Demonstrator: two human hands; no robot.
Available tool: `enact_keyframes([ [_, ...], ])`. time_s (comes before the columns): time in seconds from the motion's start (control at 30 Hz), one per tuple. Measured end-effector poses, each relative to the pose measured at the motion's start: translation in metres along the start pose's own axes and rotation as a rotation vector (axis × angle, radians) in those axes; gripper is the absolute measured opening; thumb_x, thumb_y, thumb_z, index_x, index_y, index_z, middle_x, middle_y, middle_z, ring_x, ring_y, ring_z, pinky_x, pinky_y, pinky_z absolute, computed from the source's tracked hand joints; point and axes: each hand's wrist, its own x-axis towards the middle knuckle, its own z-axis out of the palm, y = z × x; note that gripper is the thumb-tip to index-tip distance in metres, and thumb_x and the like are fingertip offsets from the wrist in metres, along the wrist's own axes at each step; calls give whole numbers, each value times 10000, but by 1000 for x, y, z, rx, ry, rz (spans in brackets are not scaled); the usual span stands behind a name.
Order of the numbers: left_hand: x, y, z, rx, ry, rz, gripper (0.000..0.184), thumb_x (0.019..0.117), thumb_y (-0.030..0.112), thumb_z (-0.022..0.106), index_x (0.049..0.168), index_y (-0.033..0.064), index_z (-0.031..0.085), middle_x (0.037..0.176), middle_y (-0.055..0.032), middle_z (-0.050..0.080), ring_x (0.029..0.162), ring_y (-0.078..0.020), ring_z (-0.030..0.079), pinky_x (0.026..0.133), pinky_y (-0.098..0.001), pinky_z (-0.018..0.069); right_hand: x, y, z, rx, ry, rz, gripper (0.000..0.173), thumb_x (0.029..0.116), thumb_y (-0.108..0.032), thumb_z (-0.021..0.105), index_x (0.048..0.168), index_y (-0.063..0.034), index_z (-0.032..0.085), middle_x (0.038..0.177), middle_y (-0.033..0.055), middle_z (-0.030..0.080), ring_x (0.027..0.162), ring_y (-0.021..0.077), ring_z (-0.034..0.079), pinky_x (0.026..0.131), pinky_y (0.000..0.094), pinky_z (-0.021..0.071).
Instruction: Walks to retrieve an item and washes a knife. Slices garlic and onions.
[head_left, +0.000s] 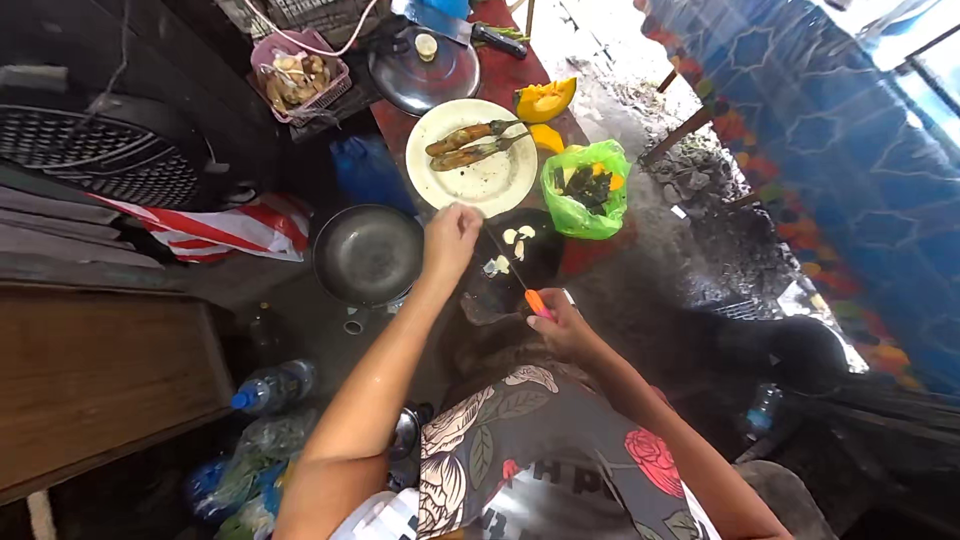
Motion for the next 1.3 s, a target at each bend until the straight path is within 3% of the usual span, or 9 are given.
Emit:
enact_keyframes([
  [0.17, -36, -7, 8, 115, -215, -83, 387, 901, 228, 812, 1157, -33, 686, 1059, -229, 679, 964, -369, 666, 900, -549, 541, 0, -2, -3, 2, 91, -43, 383, 1055, -232, 516, 1356, -6, 444, 799, 46, 558, 559, 97, 535, 540, 285, 502],
  [0.3, -39, -3, 38, 182, -198, -87, 378, 939, 200, 768, 1207, -44, 662, 1106, -247, 665, 1017, -392, 669, 940, -548, 539, -1, -4, -13, -309, 193, -99, 418, 1095, -279, 420, 1370, 18, 523, 1011, 178, 665, 829, 242, 672, 793, 438, 568],
  [0.4, -26, 0, 47, 112, -181, -23, 297, 942, 121, 749, 1195, -21, 686, 1126, -231, 684, 1042, -367, 682, 957, -529, 541, -5, -9, -18, -497, 282, -8, 440, 1108, -312, 365, 1389, -6, 507, 1025, 211, 679, 894, 343, 694, 839, 543, 551],
  [0.53, -17, 22, 34, 104, -251, -150, 539, 822, 59, 856, 1298, -18, 616, 1240, -285, 594, 1060, -425, 640, 922, -552, 541, -1, -30, -24, -636, 348, 164, 424, 1112, -268, 400, 1444, -9, 452, 1166, 270, 669, 1125, 427, 663, 962, 603, 509],
  [0.77, 7, 27, 58, 134, -352, -126, 573, 825, 81, 851, 1335, -16, 609, 1263, -260, 608, 1141, -387, 628, 1015, -512, 512, -6, -29, -22, -668, 340, 152, 401, 1110, -289, 396, 1408, -34, 478, 1122, 243, 680, 1077, 412, 678, 917, 595, 523],
  [0.93, 14, 16, 48, 95, -348, -12, 593, 858, 98, 826, 1388, -4, 582, 1315, -256, 582, 1042, -355, 660, 920, -495, 557, -8, -18, -21, -643, 350, 143, 415, 1102, -318, 385, 1384, -34, 496, 1082, 232, 690, 1038, 411, 687, 886, 610, 524],
  [1.07, 28, 8, 58, 149, -506, 254, 706, 884, 38, 784, 1512, 0, 463, 1527, -254, 456, 1368, -411, 503, 1140, -515, 429, -6, -20, -23, -556, 346, 121, 403, 1112, -301, 377, 1365, -7, 488, 1026, 234, 679, 979, 401, 686, 879, 610, 516],
  [1.2, 28, 8, 52, 253, -531, 275, 465, 887, 78, 795, 1315, -5, 633, 1343, -224, 609, 1261, -403, 582, 1092, -529, 463, -4, -13, -25, -507, 341, 106, 399, 1113, -309, 374, 1356, -12, 483, 987, 209, 671, 839, 342, 700, 787, 537, 562],
  [1.3, 20, 13, 42, 261, -500, 200, 388, 882, 83, 802, 1223, -38, 662, 1246, -246, 632, 1154, -388, 638, 1023, -520, 510, -9, -18, -17, -484, 328, 43, 399, 1112, -254, 392, 1366, 40, 483, 1032, 236, 676, 911, 334, 702, 852, 493, 561],
])
